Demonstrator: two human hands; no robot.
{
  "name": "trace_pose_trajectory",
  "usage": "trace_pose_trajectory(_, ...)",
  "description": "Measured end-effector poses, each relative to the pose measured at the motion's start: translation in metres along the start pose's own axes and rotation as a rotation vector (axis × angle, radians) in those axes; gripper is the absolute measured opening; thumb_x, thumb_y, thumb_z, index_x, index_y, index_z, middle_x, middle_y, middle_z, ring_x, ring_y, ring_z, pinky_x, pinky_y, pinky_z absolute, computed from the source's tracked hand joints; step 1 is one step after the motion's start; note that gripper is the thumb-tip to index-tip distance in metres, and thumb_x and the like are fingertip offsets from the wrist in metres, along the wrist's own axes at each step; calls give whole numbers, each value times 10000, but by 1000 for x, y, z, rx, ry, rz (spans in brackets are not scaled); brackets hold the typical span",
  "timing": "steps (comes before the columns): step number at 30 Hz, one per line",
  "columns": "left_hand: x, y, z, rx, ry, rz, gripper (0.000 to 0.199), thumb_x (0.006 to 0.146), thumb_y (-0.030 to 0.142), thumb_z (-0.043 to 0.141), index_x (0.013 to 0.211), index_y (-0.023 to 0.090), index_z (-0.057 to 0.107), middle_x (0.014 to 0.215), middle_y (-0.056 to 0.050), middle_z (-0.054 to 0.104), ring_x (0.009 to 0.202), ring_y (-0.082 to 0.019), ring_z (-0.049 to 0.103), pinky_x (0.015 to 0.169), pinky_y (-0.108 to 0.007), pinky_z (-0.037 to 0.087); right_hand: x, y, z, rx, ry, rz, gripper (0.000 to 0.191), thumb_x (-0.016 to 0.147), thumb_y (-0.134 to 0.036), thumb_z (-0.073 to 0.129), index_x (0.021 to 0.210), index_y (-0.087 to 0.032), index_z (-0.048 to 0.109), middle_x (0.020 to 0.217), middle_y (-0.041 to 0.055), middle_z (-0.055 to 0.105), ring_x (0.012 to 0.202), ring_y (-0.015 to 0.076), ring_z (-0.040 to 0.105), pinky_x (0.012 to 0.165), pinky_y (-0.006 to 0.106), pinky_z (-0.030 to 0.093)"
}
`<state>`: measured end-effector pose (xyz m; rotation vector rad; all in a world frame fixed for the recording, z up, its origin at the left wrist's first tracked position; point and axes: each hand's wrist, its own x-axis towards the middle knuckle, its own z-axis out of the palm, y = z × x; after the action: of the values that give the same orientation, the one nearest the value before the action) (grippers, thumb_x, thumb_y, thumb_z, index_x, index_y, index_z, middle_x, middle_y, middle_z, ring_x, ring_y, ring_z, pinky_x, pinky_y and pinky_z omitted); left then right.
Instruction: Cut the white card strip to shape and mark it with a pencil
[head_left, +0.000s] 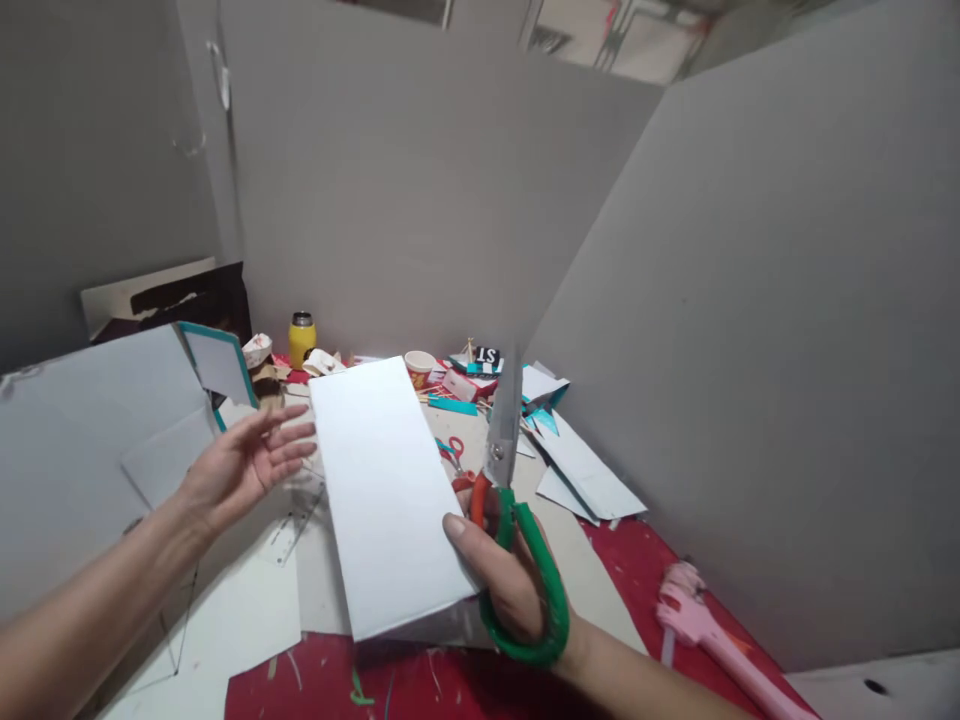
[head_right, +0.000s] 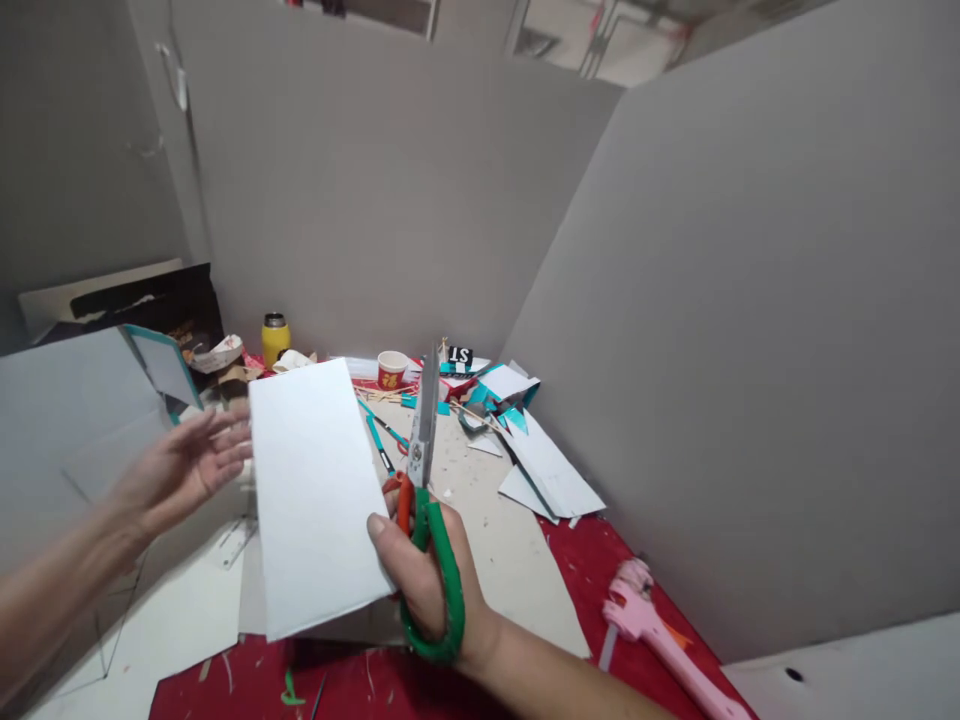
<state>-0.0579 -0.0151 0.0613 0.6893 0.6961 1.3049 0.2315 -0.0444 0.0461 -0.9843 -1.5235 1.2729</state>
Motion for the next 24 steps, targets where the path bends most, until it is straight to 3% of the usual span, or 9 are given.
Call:
trace_pose_trajectory(2, -6, -10, 10, 28, -80, -49, 301, 842, 150, 610, 1139, 129, 655, 1058, -135, 759, 903, -222, 728, 765, -299, 592, 5, 2, -2, -6, 72, -55, 329, 833, -518, 596, 773, -204, 520, 720, 18, 553, 640, 183, 509, 603, 296, 453)
trace_pose_trajectory(5, -21, -28, 32, 29, -274, -165, 491, 708, 190, 726, 1191, 148, 649, 1139, -141, 731, 974, -268, 697, 770, -328, 569, 8, 2, 2, -44, 90, -84, 355, 832, -536, 594, 778, -191, 528, 716, 19, 556, 631, 175, 489, 584, 284, 438)
trace_pose_trajectory(8, -34, -43, 48, 116, -126, -197, 358, 777, 264, 718, 1118, 159, 690, 1058, -117, 761, 892, -230, 714, 746, -281, 551, 5, -2, 12, -43, 24, -87, 364, 841, -539, 578, 764, -192, 500, 691, 4, 497, 622, 163, 450, 560, 272, 419)
trace_pose_trajectory(13, -43, -50, 58, 217, -24, -137, 480, 744, 330, 773, 1175, 158, 648, 1041, -148, 764, 858, -291, 715, 768, -380, 557, -5, -12, 23, -95, -89, -163, 337, 850, -506, 571, 778, -193, 468, 702, 3, 442, 658, 172, 437, 636, 300, 435)
trace_pose_trajectory(19, -54, -41, 57, 264, 20, -42, 409, 718, 378, 786, 1072, 202, 683, 1005, -118, 774, 821, -294, 716, 736, -383, 562, -12, -6, 2, -91, -128, -153, 380, 924, -541, 470, 760, -199, 477, 670, -7, 435, 596, 148, 432, 560, 266, 396)
trace_pose_trajectory(24, -61, -41, 61, 236, 10, -95, 684, 694, 389, 802, 1311, 227, 556, 1047, -121, 769, 833, -317, 723, 717, -395, 569, -15, 8, -13, -139, -201, -116, 441, 908, -628, 438, 850, -195, 500, 612, -42, 393, 507, 115, 366, 480, 236, 340)
